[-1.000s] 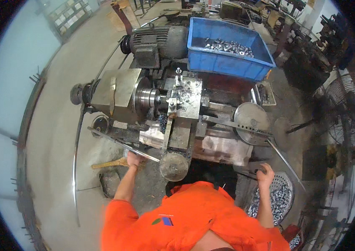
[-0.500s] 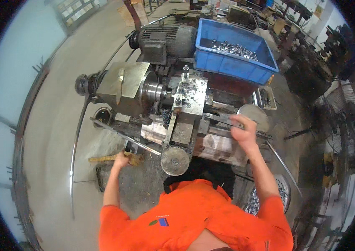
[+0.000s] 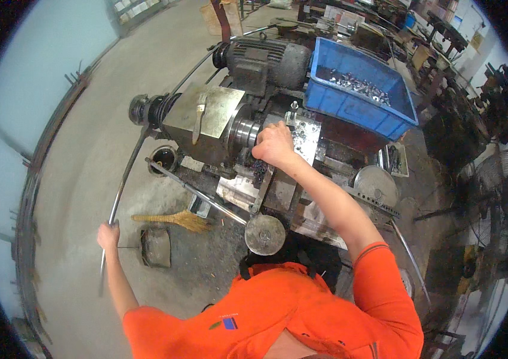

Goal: The person operates a metal turning lathe, repeatedly inserting small metal parts into the chuck, engaging the machine with a lever, and removing finished parts. The person places the processed parts into a blue bin and continues the cycle.

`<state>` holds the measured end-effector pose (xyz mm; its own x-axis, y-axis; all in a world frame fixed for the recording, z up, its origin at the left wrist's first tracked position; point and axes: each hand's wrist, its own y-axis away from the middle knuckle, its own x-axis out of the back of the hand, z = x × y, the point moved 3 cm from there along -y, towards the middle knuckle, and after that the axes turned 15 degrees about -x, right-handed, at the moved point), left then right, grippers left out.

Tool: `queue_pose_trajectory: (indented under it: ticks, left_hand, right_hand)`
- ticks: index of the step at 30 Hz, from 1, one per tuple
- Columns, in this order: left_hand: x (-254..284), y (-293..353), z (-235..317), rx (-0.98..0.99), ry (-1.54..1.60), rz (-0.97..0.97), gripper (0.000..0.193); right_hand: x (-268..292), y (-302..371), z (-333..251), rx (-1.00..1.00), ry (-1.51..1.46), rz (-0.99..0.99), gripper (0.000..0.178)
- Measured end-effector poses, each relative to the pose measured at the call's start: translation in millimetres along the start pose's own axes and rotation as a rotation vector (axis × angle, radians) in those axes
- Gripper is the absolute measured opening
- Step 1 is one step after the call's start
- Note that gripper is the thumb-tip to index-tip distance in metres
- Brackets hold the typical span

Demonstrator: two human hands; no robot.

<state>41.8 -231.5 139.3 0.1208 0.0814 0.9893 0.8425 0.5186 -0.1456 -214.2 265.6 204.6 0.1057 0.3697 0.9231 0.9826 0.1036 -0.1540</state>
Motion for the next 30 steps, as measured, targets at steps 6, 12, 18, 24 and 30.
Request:
queue_pose_trajectory:
  ticks: [6, 12, 18, 24, 30]
  left_hand:
    - [-16.1, -41.0, -33.7, 0.140, -0.063, -0.081, 0.042]
    - [2.0, -9.8, 8.7, 0.141, 0.041, 0.020, 0.044]
    - [12.5, 61.5, 69.7, 0.165, 0.206, -0.052, 0.043]
    - [17.3, 77.2, 99.2, 0.070, 0.183, 0.011, 0.039]
    - [41.8, 41.8, 100.3, -0.286, 0.312, -0.373, 0.037]
  right_hand:
    - [-4.7, -8.6, -0.3, 0.040, 0.017, -0.076, 0.024]
    - [-6.6, -12.4, 4.7, 0.054, -0.020, -0.116, 0.021]
    - [2.1, -9.0, -4.2, 0.038, 0.055, -0.277, 0.031]
    - [13.7, -4.4, 1.2, 0.091, 0.029, -0.005, 0.020]
    - [95.5, 47.0, 34.5, 0.060, -0.806, -0.234, 0.029]
